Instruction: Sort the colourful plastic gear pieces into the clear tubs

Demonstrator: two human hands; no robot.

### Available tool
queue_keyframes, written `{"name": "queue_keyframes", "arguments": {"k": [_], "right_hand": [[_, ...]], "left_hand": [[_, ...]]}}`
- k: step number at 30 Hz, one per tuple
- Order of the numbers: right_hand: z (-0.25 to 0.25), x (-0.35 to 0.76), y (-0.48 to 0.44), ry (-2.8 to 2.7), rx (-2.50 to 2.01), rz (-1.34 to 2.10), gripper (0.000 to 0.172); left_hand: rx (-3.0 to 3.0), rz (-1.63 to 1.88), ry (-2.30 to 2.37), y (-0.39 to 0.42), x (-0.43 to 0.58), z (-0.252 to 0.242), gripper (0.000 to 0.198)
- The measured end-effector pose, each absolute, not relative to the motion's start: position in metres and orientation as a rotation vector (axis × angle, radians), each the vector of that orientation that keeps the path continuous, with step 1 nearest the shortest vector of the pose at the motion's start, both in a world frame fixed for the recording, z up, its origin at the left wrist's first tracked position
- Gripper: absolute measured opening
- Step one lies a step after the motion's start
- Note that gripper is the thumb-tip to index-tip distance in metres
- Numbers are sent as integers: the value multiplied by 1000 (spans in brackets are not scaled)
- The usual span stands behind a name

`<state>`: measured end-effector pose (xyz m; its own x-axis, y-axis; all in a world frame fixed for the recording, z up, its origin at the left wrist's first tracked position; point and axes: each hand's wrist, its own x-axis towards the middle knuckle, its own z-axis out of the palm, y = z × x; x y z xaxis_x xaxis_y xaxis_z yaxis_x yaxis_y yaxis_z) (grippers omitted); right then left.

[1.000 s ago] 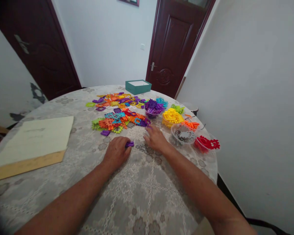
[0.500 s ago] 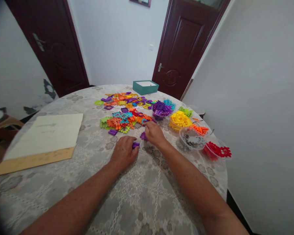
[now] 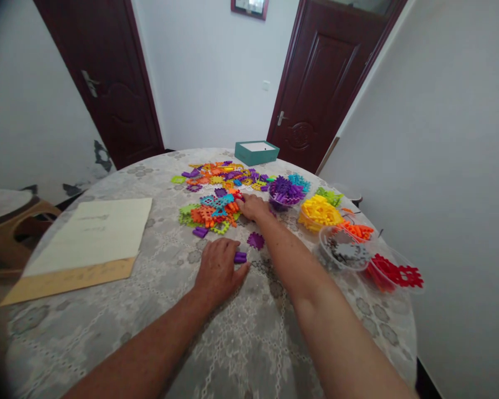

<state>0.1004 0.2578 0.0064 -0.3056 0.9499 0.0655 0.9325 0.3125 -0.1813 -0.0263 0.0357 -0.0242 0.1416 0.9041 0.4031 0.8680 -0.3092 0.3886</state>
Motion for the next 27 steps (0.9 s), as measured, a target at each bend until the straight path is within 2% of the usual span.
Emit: {"name": "queue_keyframes", "arguments": {"k": [5, 12, 17, 21, 27], "right_hand": [[2, 104, 240, -2388, -1824, 55, 61], [1, 124, 174, -2543, -1566, 43, 54], [0, 135, 128, -2553, -1468, 55, 54], [-5, 141, 94, -2510, -1291, 107, 47], [7, 161, 52, -2388, -1084, 390, 38]], "left_hand": [[2285, 846, 1893, 36, -23, -28, 62], [2238, 815, 1987, 37, -19, -30, 88], [2248, 749, 2030, 28, -17, -23, 83], [2281, 768, 1989, 21, -21, -18, 80], [2340, 743, 1912, 25, -36, -18, 67]]}}
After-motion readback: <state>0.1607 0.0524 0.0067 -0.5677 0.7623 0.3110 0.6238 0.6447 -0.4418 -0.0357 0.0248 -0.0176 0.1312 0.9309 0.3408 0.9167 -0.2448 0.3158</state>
